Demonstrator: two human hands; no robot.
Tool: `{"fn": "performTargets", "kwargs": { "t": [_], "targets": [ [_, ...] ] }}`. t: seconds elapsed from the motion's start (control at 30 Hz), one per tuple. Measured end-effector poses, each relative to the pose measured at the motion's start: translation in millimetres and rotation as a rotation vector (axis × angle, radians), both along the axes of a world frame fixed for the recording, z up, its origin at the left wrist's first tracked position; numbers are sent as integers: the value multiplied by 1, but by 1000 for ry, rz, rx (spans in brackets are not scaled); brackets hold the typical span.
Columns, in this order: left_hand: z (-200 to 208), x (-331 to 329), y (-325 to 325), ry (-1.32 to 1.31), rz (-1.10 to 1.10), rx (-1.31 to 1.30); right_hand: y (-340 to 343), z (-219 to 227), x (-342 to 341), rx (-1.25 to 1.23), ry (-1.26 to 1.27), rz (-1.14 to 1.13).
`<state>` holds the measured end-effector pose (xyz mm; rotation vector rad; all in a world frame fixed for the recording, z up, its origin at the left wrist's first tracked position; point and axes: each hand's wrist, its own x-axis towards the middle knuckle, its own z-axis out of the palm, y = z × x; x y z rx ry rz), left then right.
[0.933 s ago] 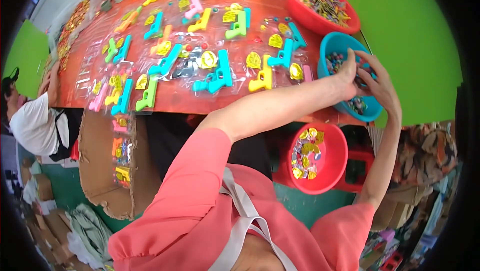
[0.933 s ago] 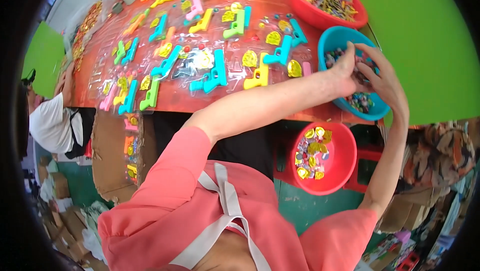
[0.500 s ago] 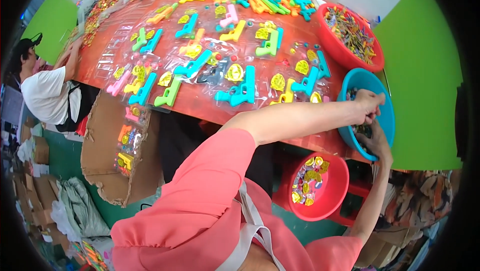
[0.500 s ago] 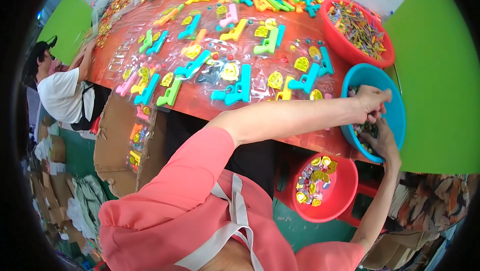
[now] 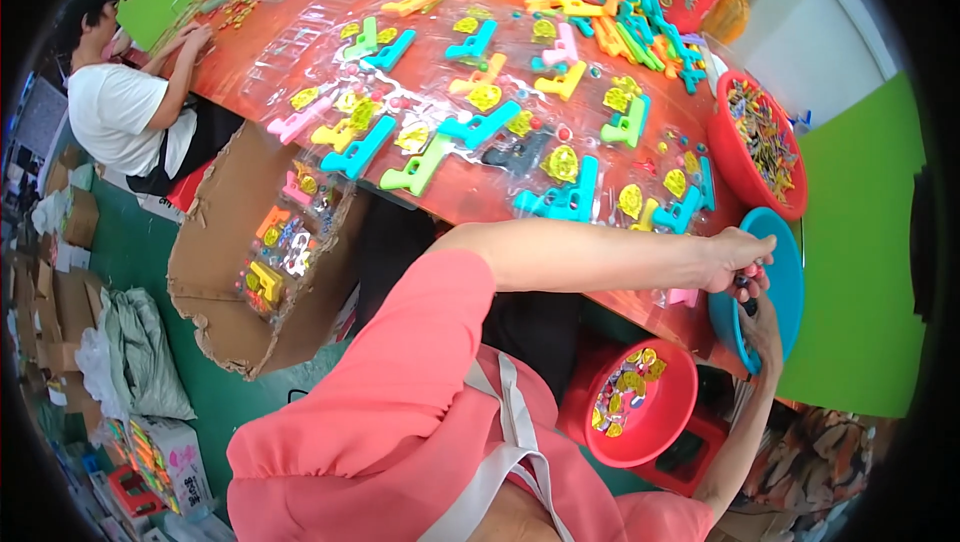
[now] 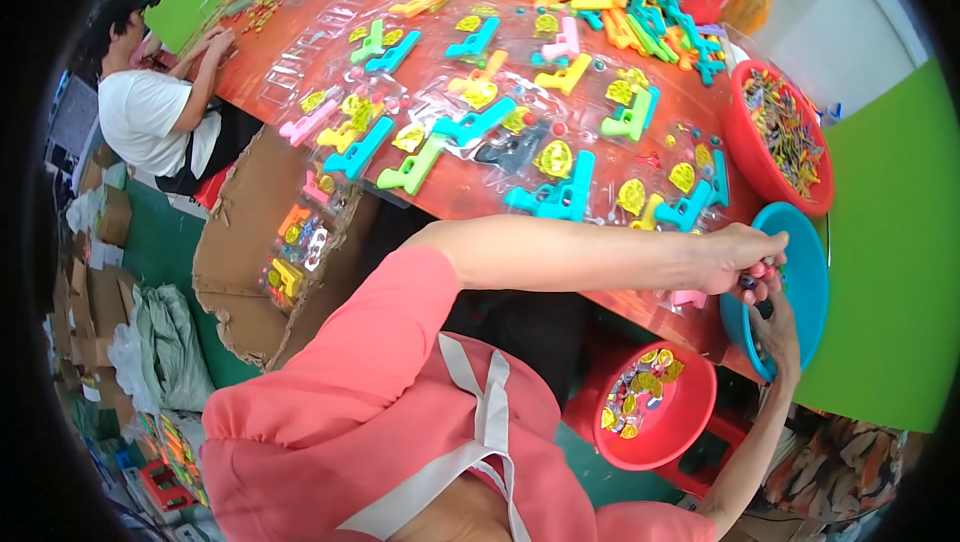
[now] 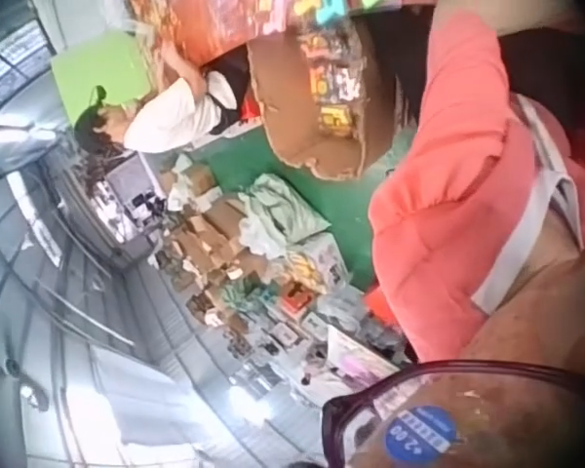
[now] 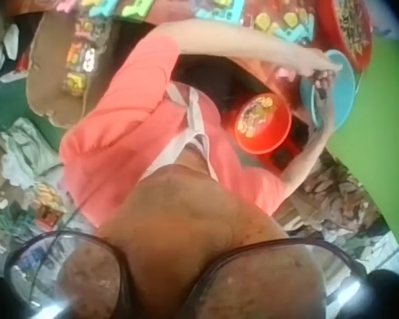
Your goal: The recorder is assembling and packaging colorful plastic toy guns by placing components into plastic blister packs.
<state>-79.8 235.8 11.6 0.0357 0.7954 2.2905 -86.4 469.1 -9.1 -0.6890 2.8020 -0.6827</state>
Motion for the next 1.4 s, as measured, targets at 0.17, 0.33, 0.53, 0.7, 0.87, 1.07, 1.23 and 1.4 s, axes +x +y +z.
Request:
{"fn": "performTargets", "kwargs": {
  "t": [0.17,0.33,0.53,0.7,0.87,1.07,1.23,1.4],
  "targets": [
    [-5,36,-94,-39,16,133,-11,7,0,91,20,-48],
    [-29,68,-214,80,148,177,-14,38,7,-548,-129,-672],
    [-35,126,-353,41,421,-20,-57,70,3,-1879,-491,-156],
    [-20,163,-430,-57,603,-129,-246,81,2,-1994,-1310,-28],
    [-14,161,-474,-69,729,-218,-412,71,-19,-1523,-1542,41],
    [-16,128,-524,-28,780,-273,-539,81,-92,-383,-11,477],
    [-28,56,-558,48,772,-446,-581,19,-183,-177,123,616],
    [-37,-14,-574,80,784,-468,-596,-6,-205,-91,186,628]
  ]
}}
